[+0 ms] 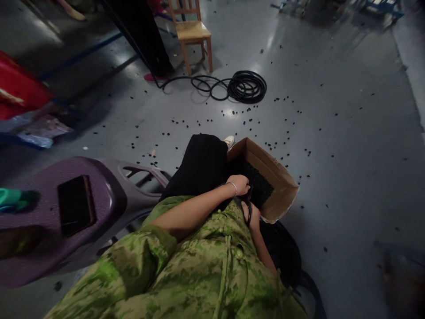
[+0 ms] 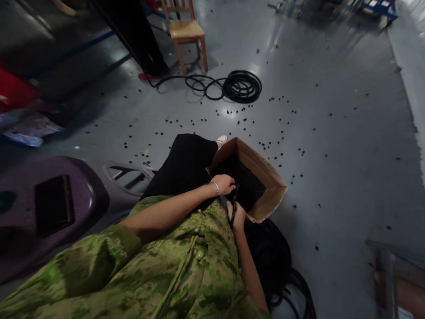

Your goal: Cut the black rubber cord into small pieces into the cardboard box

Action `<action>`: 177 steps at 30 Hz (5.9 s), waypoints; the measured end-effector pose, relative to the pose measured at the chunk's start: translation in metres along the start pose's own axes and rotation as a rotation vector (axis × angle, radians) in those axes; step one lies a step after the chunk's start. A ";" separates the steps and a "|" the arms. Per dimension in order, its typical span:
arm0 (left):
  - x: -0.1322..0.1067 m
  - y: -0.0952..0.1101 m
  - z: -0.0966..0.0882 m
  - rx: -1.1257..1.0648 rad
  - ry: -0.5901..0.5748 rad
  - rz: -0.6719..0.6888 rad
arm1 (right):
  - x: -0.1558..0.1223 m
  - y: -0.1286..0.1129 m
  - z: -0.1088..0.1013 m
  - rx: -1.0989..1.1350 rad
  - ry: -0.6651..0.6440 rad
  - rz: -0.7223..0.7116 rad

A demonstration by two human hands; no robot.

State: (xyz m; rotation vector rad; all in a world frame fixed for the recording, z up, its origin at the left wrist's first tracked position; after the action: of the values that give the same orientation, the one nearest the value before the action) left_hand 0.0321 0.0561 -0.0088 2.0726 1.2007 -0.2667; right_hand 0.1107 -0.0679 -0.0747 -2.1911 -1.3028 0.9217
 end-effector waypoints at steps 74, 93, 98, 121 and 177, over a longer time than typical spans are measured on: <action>0.003 -0.007 -0.005 -0.127 0.057 0.019 | -0.002 -0.004 0.001 0.072 -0.089 0.041; 0.001 -0.005 -0.003 -0.108 0.038 0.013 | -0.003 -0.007 -0.002 0.082 -0.015 0.014; -0.002 -0.002 -0.003 -0.094 0.029 0.023 | -0.004 -0.009 -0.002 0.102 0.007 0.012; -0.001 -0.002 -0.009 -0.068 0.033 0.029 | -0.008 -0.010 -0.007 -0.081 0.137 -0.043; 0.009 -0.009 0.004 -0.040 -0.106 -0.143 | 0.020 0.009 0.021 0.031 0.050 0.014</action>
State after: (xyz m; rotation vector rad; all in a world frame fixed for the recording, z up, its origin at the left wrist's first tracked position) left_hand 0.0303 0.0625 -0.0206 1.9169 1.2806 -0.4116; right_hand 0.1077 -0.0540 -0.1018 -2.1884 -1.2439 0.8805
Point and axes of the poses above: each hand's wrist, its own x-axis towards the middle knuckle, its own z-axis out of the palm, y = z × x, the point moved 8 cm from there along x, towards the middle knuckle, and after that the axes turned 9 degrees about -x, right-handed, at the moved point
